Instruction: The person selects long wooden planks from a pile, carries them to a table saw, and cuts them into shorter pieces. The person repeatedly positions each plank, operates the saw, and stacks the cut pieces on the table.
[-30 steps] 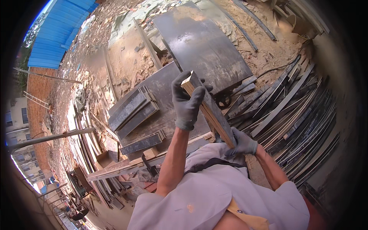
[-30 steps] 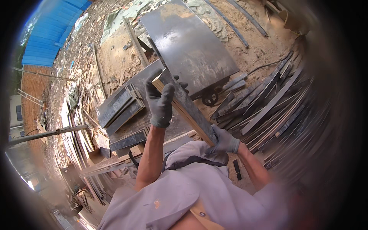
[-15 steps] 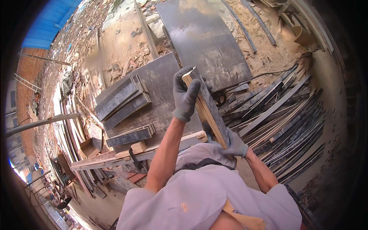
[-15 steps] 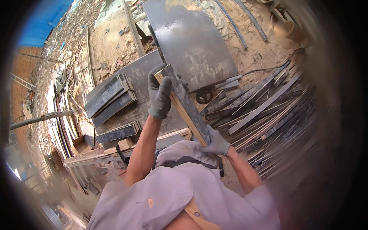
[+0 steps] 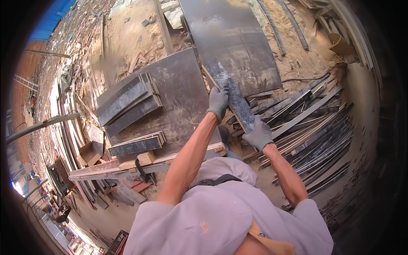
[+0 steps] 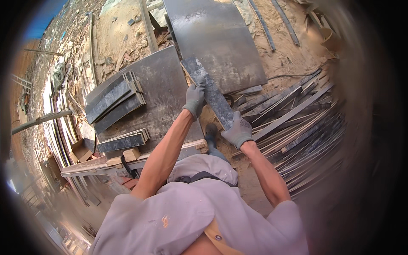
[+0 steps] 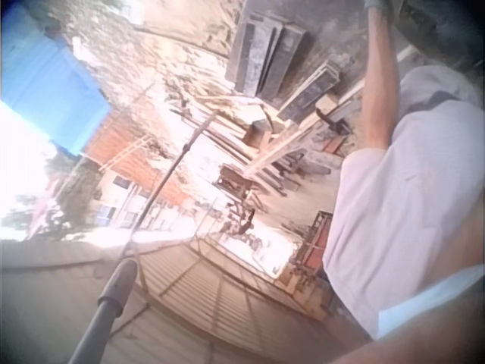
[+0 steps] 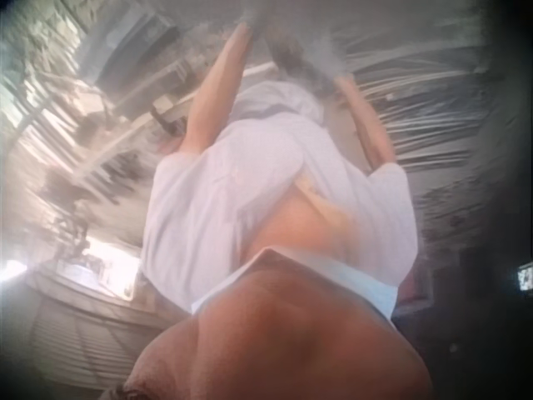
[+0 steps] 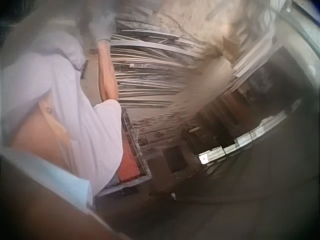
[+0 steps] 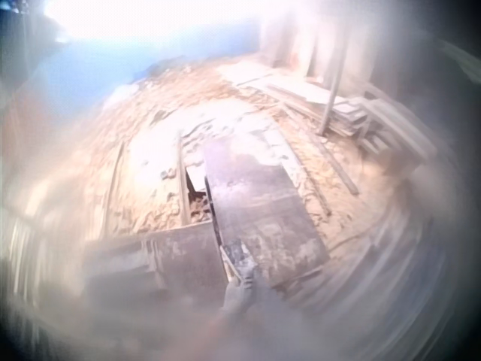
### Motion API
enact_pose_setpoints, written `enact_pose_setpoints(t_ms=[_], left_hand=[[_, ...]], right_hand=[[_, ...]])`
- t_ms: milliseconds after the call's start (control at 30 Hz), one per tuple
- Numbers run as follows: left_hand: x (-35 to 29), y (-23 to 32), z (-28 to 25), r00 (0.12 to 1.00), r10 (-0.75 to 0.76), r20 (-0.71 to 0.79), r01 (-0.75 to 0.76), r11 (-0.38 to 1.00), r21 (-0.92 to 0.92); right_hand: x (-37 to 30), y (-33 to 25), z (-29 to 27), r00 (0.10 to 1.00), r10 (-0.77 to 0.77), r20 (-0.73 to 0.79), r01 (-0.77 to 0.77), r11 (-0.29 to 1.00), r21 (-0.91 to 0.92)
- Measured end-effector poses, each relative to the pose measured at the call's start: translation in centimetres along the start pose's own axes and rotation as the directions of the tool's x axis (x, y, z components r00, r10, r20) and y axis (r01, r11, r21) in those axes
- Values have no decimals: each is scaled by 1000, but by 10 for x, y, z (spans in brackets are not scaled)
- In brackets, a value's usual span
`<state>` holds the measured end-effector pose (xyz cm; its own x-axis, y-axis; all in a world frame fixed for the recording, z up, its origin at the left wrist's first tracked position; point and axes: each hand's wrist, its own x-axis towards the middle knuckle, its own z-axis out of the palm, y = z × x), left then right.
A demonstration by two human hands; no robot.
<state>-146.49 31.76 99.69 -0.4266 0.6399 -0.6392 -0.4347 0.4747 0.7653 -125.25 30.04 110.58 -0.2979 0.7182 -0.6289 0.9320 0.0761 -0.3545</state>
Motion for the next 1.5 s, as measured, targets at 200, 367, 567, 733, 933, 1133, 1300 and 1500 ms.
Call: enact_pose_setpoints(t_ms=[200, 367, 567, 733, 933, 1133, 1300, 1500], left_hand=[[118, -35, -14, 925, -311, -219, 322, 947, 16], [135, -3, 8, 916, -362, -176, 378, 923, 67], [159, 12, 9, 939, -331, -89, 342, 921, 185], [178, 0, 4, 931, -344, -122, 338, 939, -68], [183, 1, 7, 961, -260, -95, 262, 965, 8], [196, 2, 4, 947, -299, -119, 301, 954, -2], [197, 25, -1, 964, -241, -112, 250, 966, 70], [98, 50, -10, 915, -26, 404, 253, 816, -521]], right_hand=[[61, -37, -7, 998, -2, 55, 14, 977, -212], [90, -45, -16, 999, 42, 11, -38, 970, -240], [114, -55, -29, 992, 86, 95, -55, 955, -293], [121, -64, -32, 993, 65, 94, -37, 962, -270], [123, -68, -35, 997, 49, 64, -30, 960, -277], [127, -74, -35, 994, 63, 87, -36, 960, -279], [144, -79, -31, 992, 53, 111, -24, 968, -250], [114, -30, -34, 958, -153, 241, 31, 895, 445]])
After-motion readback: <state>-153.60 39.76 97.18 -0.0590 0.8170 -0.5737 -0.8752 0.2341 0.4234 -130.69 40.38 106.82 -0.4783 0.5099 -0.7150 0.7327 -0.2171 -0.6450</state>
